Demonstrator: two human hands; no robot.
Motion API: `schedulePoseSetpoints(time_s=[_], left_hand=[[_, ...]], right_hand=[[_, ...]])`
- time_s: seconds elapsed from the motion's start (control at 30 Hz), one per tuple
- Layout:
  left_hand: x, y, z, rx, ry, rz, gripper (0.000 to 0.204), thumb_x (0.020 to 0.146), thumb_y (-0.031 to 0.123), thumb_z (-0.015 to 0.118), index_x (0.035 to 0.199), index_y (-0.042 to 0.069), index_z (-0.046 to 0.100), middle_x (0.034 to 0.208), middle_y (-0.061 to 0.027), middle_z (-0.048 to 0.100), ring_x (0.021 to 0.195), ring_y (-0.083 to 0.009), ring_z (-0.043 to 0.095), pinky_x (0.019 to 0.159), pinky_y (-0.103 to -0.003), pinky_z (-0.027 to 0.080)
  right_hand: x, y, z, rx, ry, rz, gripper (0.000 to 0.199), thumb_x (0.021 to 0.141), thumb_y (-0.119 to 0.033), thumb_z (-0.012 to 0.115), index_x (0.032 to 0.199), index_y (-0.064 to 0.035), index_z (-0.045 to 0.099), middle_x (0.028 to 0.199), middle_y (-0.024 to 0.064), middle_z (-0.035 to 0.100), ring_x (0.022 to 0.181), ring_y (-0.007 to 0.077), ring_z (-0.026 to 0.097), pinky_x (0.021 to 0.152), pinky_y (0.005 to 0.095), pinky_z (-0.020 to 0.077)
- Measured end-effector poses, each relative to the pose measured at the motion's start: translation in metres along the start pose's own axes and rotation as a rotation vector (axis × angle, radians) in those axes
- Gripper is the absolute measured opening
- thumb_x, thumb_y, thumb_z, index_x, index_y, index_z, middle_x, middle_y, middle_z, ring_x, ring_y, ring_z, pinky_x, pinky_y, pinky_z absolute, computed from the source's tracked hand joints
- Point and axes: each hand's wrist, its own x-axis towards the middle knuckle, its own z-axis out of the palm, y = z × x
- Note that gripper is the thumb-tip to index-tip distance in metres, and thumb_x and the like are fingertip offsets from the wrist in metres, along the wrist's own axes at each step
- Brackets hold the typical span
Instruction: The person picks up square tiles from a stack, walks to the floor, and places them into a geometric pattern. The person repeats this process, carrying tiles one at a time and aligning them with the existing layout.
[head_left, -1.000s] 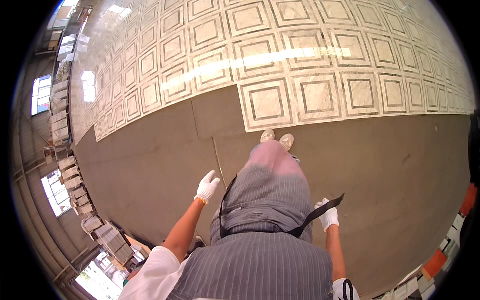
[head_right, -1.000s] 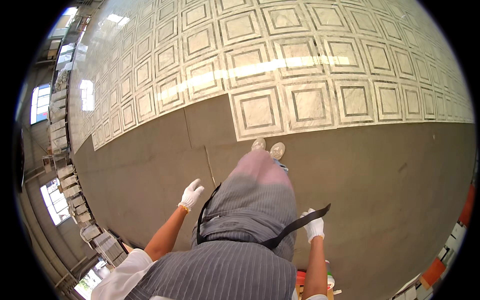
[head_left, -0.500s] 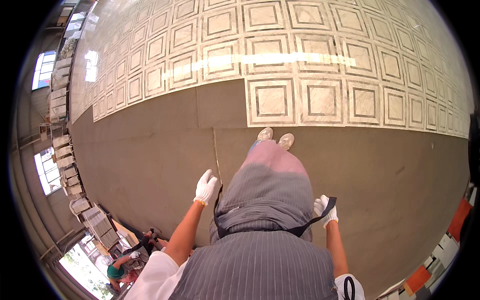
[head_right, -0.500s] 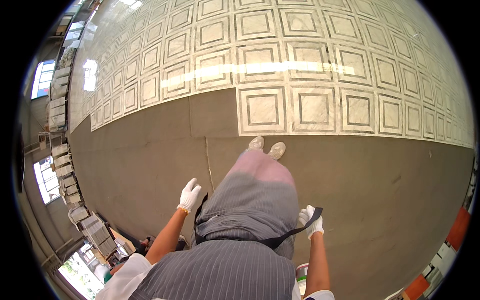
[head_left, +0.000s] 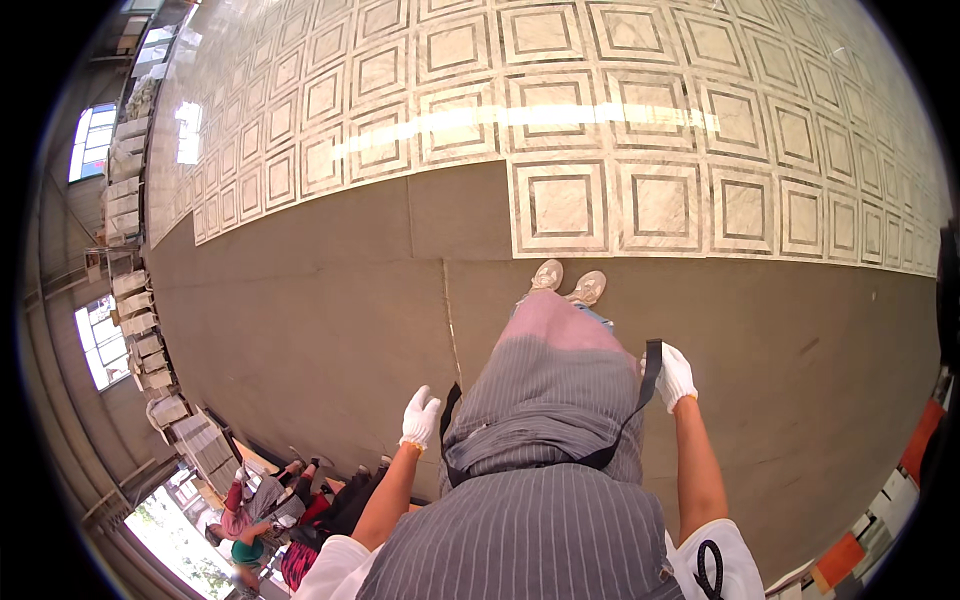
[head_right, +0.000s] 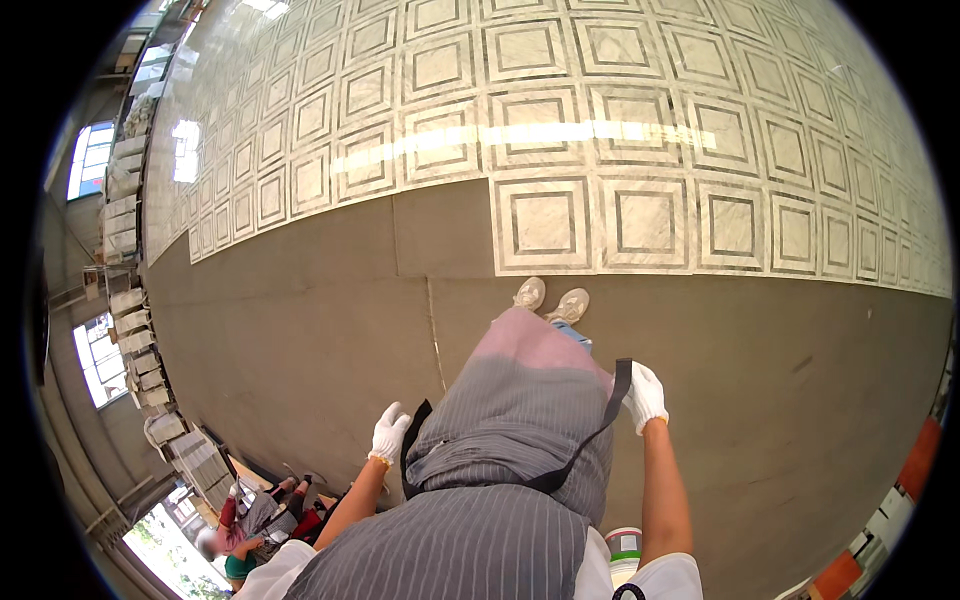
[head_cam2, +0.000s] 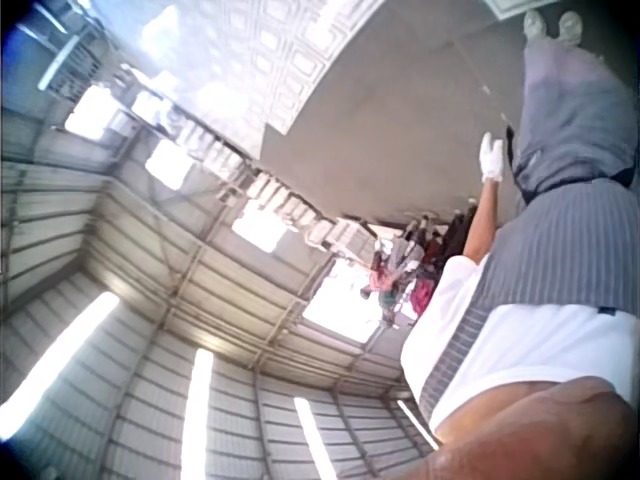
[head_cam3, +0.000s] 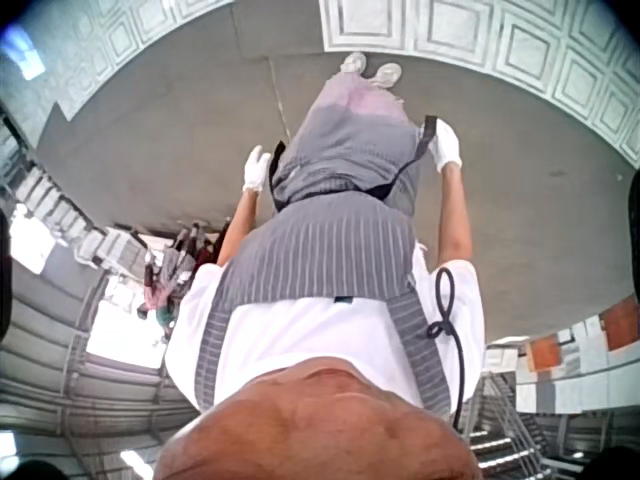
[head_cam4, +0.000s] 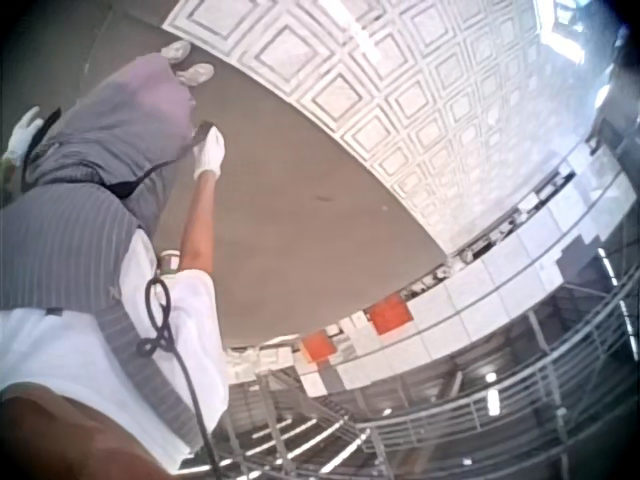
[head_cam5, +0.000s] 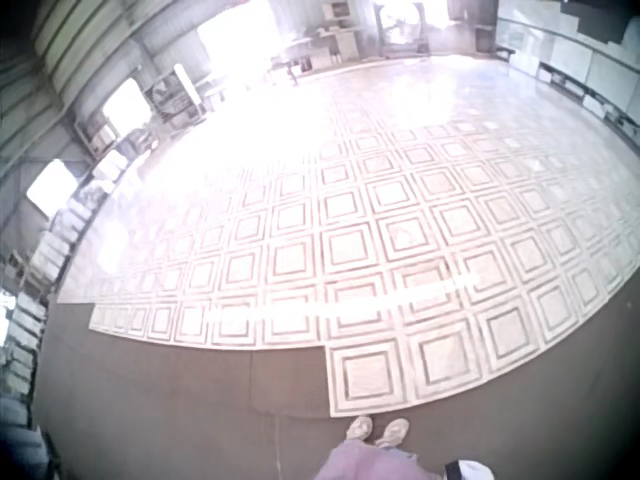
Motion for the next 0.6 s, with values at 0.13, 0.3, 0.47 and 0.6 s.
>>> schedulePoseSetpoints(time_s=[0.13, 0.3, 0.47, 0.6], left_hand=[[0.019, 0.043, -0.019, 0.002, -0.104, 0.012, 0.055, 0.088, 0.021, 0.062, 0.133, -0.006, 0.045, 0.132, -0.0201, 0.054, 0.120, -0.0268, 0.054, 0.102, -0.033, 0.041], [0.130, 0.097, -0.057, 0.060, -0.271, 0.121, 0.051, 0.090, 0.023, 0.062, 0.130, -0.006, 0.049, 0.127, -0.0185, 0.058, 0.120, -0.0256, 0.054, 0.102, -0.031, 0.040], [0.228, 0.228, -0.122, 0.407, -0.348, 0.218, 0.046, 0.088, 0.022, 0.062, 0.125, -0.005, 0.055, 0.118, -0.0147, 0.064, 0.103, -0.0205, 0.062, 0.089, -0.030, 0.048], [0.360, 0.360, -0.174, 0.539, -0.455, 0.181, 0.039, 0.087, 0.023, 0.062, 0.118, -0.001, 0.061, 0.098, -0.0089, 0.068, 0.077, -0.0136, 0.063, 0.070, -0.028, 0.051]], right_hand=[[-0.017, -0.008, 0.025, -0.053, 0.102, 0.045, 0.039, 0.094, -0.031, 0.056, 0.124, -0.0055, 0.052, 0.106, 0.0125, 0.063, 0.089, 0.0232, 0.064, 0.079, 0.0375, 0.0537], [0.003, -0.036, 0.050, 0.179, 0.177, -0.032, 0.040, 0.094, -0.032, 0.057, 0.123, -0.0055, 0.051, 0.104, 0.0124, 0.063, 0.089, 0.0244, 0.064, 0.077, 0.0377, 0.0546], [0.009, -0.009, 0.090, 0.499, 0.433, -0.128, 0.030, 0.094, -0.032, 0.057, 0.110, -0.0075, 0.054, 0.089, 0.0069, 0.060, 0.074, 0.0195, 0.061, 0.065, 0.0332, 0.0527], [0.025, 0.040, 0.193, 0.841, 0.483, -0.221, 0.022, 0.094, -0.036, 0.055, 0.088, -0.0143, 0.054, 0.069, -0.0028, 0.050, 0.054, 0.0097, 0.047, 0.047, 0.0242, 0.0412]])
